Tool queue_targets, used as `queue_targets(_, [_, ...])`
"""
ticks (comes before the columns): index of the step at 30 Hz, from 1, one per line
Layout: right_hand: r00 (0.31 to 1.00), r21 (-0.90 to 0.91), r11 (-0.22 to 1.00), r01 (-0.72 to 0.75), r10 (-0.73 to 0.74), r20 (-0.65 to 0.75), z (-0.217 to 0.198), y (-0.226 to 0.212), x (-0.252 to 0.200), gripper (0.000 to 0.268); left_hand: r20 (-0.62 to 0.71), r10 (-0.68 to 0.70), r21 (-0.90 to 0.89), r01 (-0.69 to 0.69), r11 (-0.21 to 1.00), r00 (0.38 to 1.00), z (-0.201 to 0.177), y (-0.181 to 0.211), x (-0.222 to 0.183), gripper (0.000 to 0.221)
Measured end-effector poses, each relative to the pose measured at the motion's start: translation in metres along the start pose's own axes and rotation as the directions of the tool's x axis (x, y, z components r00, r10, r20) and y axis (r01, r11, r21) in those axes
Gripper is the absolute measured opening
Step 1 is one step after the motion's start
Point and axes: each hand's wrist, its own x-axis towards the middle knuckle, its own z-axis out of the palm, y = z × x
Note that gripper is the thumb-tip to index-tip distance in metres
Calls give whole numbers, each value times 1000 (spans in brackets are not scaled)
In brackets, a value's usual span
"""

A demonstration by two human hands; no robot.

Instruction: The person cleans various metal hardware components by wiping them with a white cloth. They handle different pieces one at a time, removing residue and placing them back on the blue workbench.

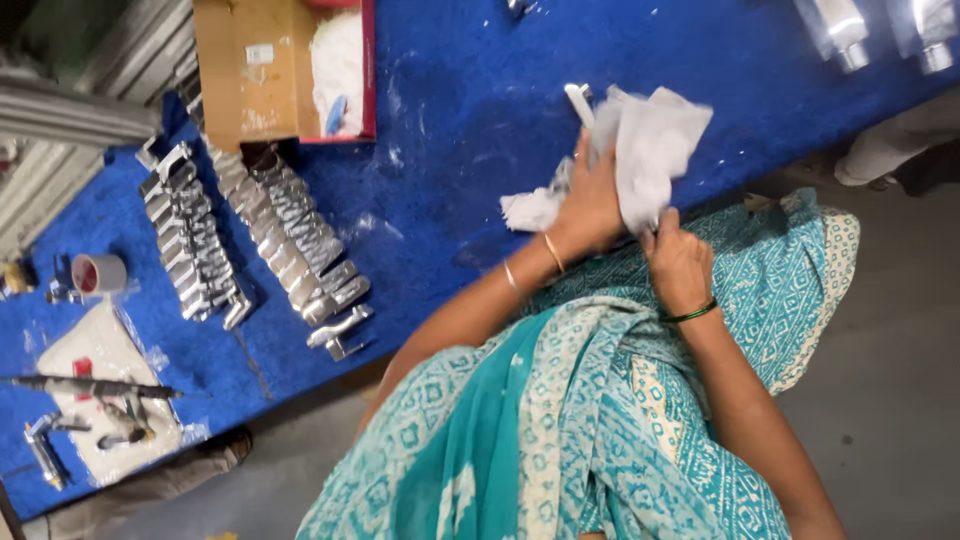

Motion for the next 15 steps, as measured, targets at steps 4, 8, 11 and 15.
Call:
queue_targets(4, [1000,4,1000,-25,25,18,-9,-13,0,39,-12,-130,-15,130,991,991,-41,-53,43,59])
queue_targets(8, [999,-6,999,-49,49,-12,-2,-17,-2,38,4,-162,50,162,986,987,-34,-36,30,56])
queue_targets(11, [998,29,999,-27,29,-54,6,-6,-2,29,-209,-27,-137,-1,991,978,1,8,-3,70])
queue_targets(15, [1000,4,1000,-16,16,-4,8,4,-7,30,-14,1,-44,-2,999,1000,10,-2,-2,67])
